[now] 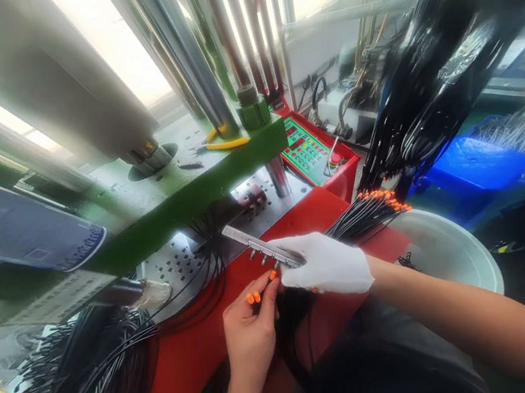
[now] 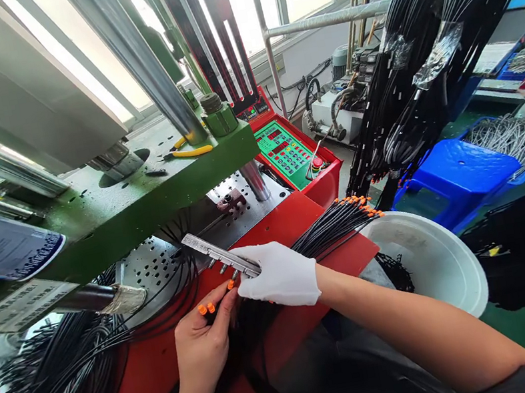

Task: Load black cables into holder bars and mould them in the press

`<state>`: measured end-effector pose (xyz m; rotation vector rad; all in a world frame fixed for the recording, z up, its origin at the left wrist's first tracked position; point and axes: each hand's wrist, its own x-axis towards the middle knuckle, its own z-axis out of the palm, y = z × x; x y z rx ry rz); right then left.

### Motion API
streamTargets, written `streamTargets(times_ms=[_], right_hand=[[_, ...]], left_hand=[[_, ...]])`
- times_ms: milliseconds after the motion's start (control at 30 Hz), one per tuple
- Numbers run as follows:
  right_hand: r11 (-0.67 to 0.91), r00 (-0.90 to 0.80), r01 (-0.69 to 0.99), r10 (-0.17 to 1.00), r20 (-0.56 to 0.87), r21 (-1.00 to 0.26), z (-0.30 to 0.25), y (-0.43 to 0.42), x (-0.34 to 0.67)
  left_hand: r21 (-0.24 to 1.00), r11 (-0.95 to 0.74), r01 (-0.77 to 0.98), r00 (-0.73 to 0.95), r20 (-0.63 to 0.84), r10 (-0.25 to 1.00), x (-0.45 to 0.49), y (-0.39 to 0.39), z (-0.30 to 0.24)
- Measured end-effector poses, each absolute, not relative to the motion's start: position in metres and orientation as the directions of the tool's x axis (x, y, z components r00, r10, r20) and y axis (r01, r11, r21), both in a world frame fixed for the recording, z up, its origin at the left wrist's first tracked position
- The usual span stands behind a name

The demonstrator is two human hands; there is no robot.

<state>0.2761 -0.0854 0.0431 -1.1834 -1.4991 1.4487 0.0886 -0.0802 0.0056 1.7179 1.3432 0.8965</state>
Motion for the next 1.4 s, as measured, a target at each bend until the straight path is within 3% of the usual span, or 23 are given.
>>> streamTargets(times_ms=[133,300,600,733,800,900,967,1100,1200,1400], right_hand=[[-0.013,-0.311,0.166,0.948,-0.065,-0.986,0.044,-0.086,0.275],[0.158,-0.206,0.361,0.975,0.087,-0.919,0.039,-0.086,0.271],[0.150,-0.159,0.484,0.984,0.082,-0.862,0.027,-0.090,0.269],[0.159,-0.174,0.428,0.980,0.092,-0.890,0.029,-0.089,0.272],[0.114,-0.245,0.317,0.969,0.035,-0.942,0.031,-0.087,0.277],[-0.112,-0.328,0.202,0.928,-0.175,-0.973,0.029,-0.082,0.285],[-0.189,-0.297,0.186,0.925,-0.238,-0.964,0.027,-0.080,0.289],[-0.138,-0.198,0.207,0.964,-0.180,-0.968,0.025,-0.078,0.292],[-0.168,-0.273,0.206,0.936,-0.221,-0.964,0.030,-0.079,0.292],[0.015,-0.238,0.215,0.971,-0.038,-0.977,0.044,-0.081,0.286]], left_hand=[[0.855,-0.188,0.483,0.207,0.097,0.974,0.089,-0.080,0.007],[0.746,-0.307,0.590,0.222,0.216,0.951,0.094,-0.083,0.011],[0.697,-0.385,0.605,0.274,0.271,0.923,0.105,-0.085,0.006],[0.644,-0.384,0.662,0.292,0.251,0.923,0.105,-0.083,0.012],[0.695,-0.304,0.652,0.313,0.118,0.942,0.101,-0.079,0.019],[0.846,-0.031,0.532,0.272,-0.137,0.952,0.091,-0.071,0.028],[0.909,0.102,0.405,0.195,-0.195,0.961,0.085,-0.066,0.028],[0.975,0.210,0.076,0.200,-0.221,0.955,0.084,-0.062,0.017],[0.947,0.279,-0.156,0.292,-0.226,0.930,0.088,-0.064,0.010],[0.955,0.256,-0.148,0.380,-0.184,0.906,0.091,-0.072,0.013]])
